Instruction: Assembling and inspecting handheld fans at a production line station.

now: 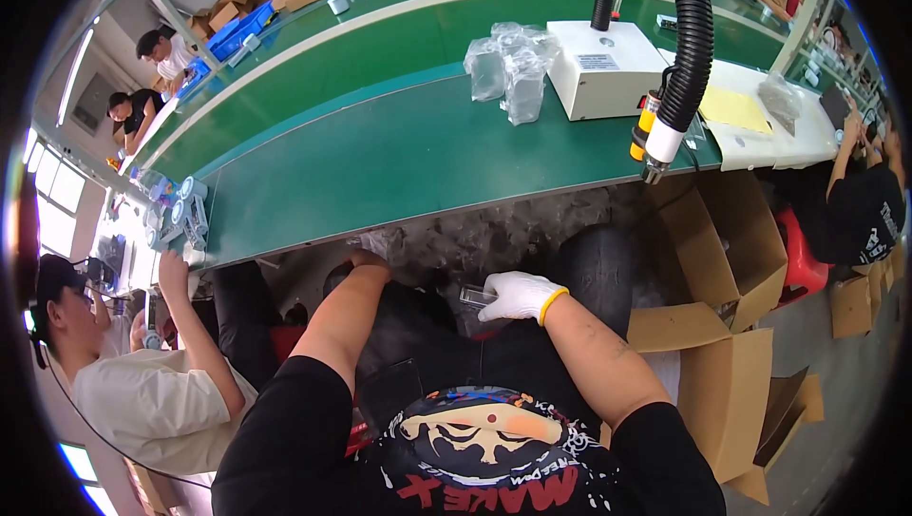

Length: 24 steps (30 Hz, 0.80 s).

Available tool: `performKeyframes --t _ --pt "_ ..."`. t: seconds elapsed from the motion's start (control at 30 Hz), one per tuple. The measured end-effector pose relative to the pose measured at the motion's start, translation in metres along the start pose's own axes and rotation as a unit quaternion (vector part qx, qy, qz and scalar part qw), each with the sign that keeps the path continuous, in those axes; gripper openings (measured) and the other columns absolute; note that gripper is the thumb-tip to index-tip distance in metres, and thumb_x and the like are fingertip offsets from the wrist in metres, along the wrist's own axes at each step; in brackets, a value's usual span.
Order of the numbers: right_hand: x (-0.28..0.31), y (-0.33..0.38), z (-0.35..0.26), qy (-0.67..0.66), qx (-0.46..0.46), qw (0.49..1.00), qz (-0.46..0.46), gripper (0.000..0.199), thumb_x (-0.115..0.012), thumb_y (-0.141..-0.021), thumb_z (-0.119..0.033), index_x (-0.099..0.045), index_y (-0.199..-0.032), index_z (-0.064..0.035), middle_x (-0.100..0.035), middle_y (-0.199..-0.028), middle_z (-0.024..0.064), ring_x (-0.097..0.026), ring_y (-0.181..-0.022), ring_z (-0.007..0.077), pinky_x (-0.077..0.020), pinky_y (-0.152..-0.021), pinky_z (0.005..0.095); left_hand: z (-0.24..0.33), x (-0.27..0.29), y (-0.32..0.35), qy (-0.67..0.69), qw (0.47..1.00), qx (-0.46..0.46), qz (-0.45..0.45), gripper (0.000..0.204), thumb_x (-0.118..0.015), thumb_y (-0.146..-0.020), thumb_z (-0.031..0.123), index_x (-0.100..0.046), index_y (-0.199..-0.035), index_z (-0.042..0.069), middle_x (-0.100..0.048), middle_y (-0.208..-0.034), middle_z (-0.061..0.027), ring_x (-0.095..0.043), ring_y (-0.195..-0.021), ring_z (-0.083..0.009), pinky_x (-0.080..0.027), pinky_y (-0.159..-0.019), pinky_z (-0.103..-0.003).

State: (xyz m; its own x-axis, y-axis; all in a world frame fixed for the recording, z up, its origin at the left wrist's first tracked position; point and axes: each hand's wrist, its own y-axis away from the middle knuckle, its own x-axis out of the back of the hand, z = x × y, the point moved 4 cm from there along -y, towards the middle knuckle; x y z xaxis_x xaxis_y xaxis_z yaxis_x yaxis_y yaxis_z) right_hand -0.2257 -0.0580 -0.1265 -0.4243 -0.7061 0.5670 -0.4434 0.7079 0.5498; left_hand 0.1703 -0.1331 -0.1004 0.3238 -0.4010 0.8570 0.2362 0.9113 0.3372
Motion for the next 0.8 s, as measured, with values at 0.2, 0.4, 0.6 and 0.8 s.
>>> performKeyframes --t 0.2,0.4,0.6,0.8 --pt "-0.007 -0.006 0.013 -0.001 0.012 1.000 0.007 0.059 -0.079 -0.080 -0.047 -0.071 -0.119 -0.0038 -0.075 -0.108 0.0192 -0.071 -0.102 0.0346 -0.0542 -0.089 0.0423 0.002 -0.025 -0.008 -0.033 0.998 0.025 -0.052 0.064 -0.041 -0.104 0.054 -0.042 -0.159 0.023 -0.034 -0.169 -0.0066 -0.032 -0.155 -0.0349 -0.042 -0.114 -0.063" --pt "0.002 -0.010 0.007 -0.023 0.021 1.000 0.004 0.061 -0.081 -0.079 -0.046 -0.070 -0.121 -0.0029 -0.074 -0.109 0.0203 -0.071 -0.103 0.0355 -0.0544 -0.090 0.0421 0.011 -0.105 0.002 -0.047 0.986 0.043 -0.154 0.063 -0.043 -0.103 0.054 -0.045 -0.158 0.022 -0.037 -0.167 -0.0073 -0.035 -0.153 -0.0352 -0.042 -0.114 -0.062" --pt "0.004 -0.011 0.009 -0.033 0.002 0.999 0.000 0.062 -0.080 -0.079 -0.046 -0.070 -0.122 -0.0024 -0.074 -0.112 0.0212 -0.070 -0.106 0.0364 -0.0543 -0.091 0.0426 0.028 -0.120 -0.027 -0.096 0.975 0.038 -0.194 0.062 -0.044 -0.103 0.053 -0.047 -0.156 0.021 -0.040 -0.165 -0.0080 -0.037 -0.152 -0.0354 -0.043 -0.114 -0.061" --pt "0.001 -0.012 0.011 -0.039 0.019 0.999 -0.004 0.062 -0.080 -0.080 -0.046 -0.070 -0.123 -0.0024 -0.073 -0.116 0.0220 -0.070 -0.108 0.0368 -0.0541 -0.093 0.0431 0.048 -0.118 -0.063 -0.160 0.964 0.033 -0.211 0.061 -0.046 -0.102 0.052 -0.050 -0.154 0.020 -0.043 -0.164 -0.0087 -0.040 -0.150 -0.0357 -0.043 -0.113 -0.060"
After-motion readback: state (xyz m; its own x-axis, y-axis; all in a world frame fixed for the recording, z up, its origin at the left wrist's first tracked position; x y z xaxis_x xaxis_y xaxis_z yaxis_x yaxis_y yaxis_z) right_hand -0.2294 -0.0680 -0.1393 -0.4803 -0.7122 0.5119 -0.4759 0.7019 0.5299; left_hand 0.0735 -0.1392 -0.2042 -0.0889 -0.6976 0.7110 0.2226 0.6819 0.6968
